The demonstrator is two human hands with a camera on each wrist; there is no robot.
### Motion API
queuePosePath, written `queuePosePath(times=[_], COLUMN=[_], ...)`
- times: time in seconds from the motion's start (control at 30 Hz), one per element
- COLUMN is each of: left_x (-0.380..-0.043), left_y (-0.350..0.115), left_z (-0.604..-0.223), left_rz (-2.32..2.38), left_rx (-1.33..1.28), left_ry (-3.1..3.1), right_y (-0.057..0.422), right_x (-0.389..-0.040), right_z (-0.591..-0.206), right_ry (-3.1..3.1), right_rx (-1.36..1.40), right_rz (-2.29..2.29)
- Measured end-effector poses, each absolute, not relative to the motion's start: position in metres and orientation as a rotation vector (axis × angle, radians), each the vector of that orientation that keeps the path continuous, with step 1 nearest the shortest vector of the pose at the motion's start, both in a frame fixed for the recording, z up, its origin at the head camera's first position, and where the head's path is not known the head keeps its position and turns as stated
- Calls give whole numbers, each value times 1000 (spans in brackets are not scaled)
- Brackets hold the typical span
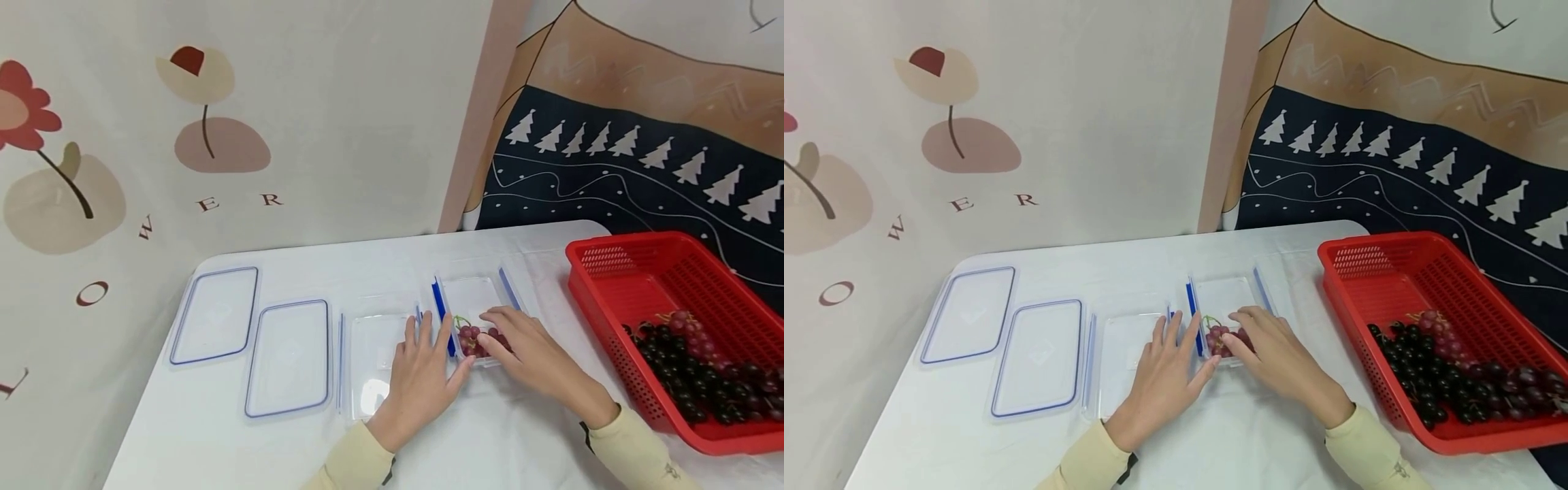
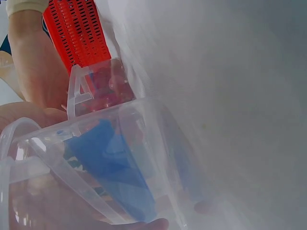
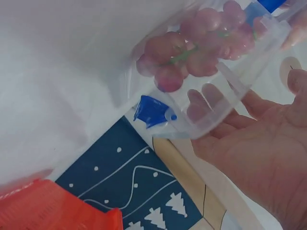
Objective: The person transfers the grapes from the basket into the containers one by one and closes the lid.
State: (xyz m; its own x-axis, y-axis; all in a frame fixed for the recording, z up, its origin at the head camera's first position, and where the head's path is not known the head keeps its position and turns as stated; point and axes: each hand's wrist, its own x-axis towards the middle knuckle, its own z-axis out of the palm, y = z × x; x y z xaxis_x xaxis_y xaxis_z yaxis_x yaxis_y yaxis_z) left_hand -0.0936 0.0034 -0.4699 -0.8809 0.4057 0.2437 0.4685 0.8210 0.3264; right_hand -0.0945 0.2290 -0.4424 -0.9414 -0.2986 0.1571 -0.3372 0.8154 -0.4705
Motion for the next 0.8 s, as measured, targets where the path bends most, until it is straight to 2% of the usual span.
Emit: queuePosePath(times=[0.3, 0.8], left_x=[-93, -93], left_y=[3, 4], left_z=[-470, -471], left_rz=[-583, -552], left_rx=[-676, -687], left_ry=[-2840, -2807], right_y=[219, 213], right_x=[-101, -106], right_z=[-452, -452], right_ry=[-2817, -2999], right_rx=[783, 749], right_rz=[741, 535])
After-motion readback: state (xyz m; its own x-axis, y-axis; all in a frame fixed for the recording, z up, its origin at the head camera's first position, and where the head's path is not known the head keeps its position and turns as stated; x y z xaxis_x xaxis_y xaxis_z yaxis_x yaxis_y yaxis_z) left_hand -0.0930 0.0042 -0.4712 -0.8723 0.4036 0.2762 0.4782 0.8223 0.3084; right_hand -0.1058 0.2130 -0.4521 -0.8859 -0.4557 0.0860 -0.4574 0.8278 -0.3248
